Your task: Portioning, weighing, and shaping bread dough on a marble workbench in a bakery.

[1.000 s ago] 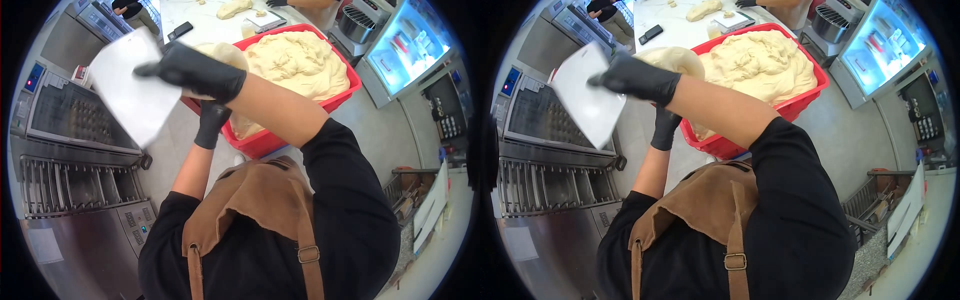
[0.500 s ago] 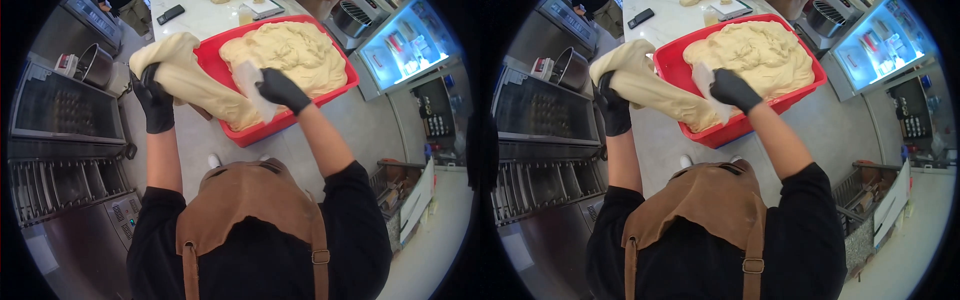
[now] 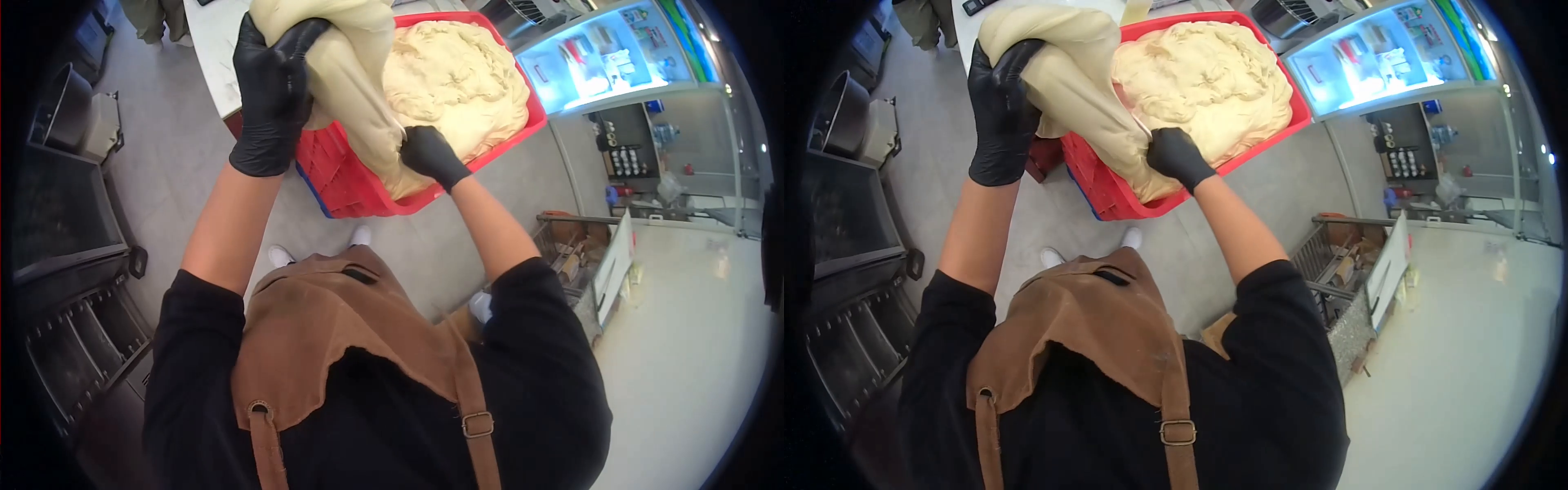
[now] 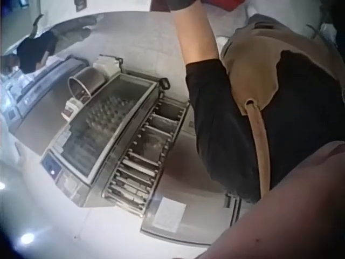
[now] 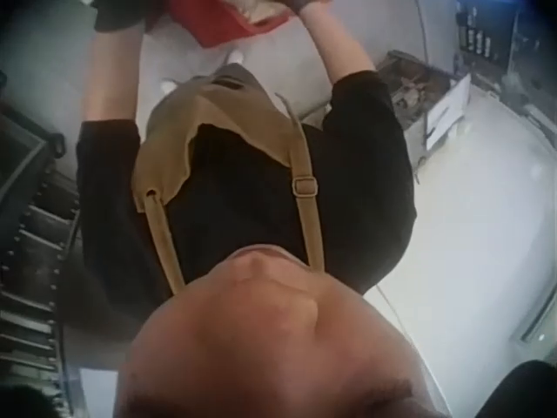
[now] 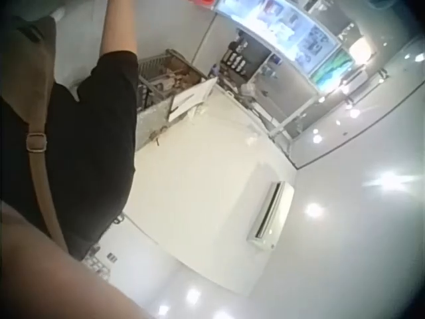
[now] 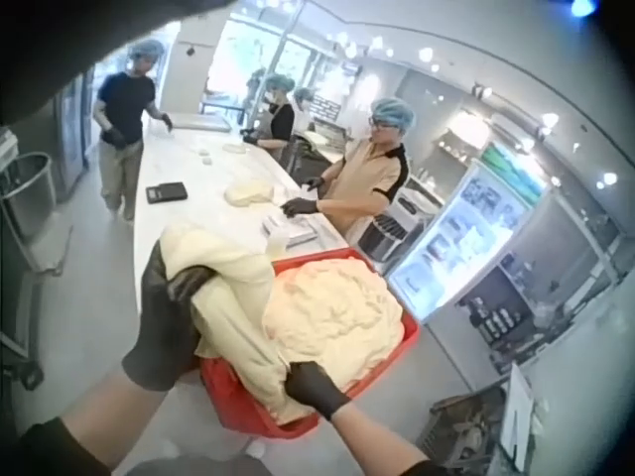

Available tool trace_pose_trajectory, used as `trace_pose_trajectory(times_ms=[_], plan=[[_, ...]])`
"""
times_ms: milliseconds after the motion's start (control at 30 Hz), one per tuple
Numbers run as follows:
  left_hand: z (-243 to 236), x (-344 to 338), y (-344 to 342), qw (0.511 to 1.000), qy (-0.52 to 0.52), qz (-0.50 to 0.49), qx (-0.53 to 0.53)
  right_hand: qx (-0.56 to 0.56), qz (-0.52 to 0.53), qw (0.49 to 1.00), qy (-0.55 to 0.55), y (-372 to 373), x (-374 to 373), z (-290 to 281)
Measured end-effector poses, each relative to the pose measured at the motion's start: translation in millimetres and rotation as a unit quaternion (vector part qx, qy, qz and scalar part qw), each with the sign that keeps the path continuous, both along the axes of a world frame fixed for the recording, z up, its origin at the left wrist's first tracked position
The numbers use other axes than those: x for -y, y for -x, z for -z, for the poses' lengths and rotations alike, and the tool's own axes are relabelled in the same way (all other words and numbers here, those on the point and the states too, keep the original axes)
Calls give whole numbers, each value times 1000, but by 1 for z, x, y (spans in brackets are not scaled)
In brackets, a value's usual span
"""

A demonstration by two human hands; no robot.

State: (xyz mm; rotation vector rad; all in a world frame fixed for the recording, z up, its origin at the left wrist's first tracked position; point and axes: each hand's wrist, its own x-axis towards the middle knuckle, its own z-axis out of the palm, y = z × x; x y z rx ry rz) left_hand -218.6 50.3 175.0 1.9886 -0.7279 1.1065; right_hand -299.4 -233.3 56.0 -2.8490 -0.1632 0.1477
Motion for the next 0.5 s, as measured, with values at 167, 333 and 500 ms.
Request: trace_pose_trajectory(times_ms=[167,333,500], plan=[[-54,14,6,730,508,328,-318,-7,69,996,-52,-11,10,18],[-90,-30,-27,966,139,212,-43,-114,145,971,-151,-25,25,6],[-65,-90,-151,944,140,296,-44,-49,148,978,-136,-11,31,-9]])
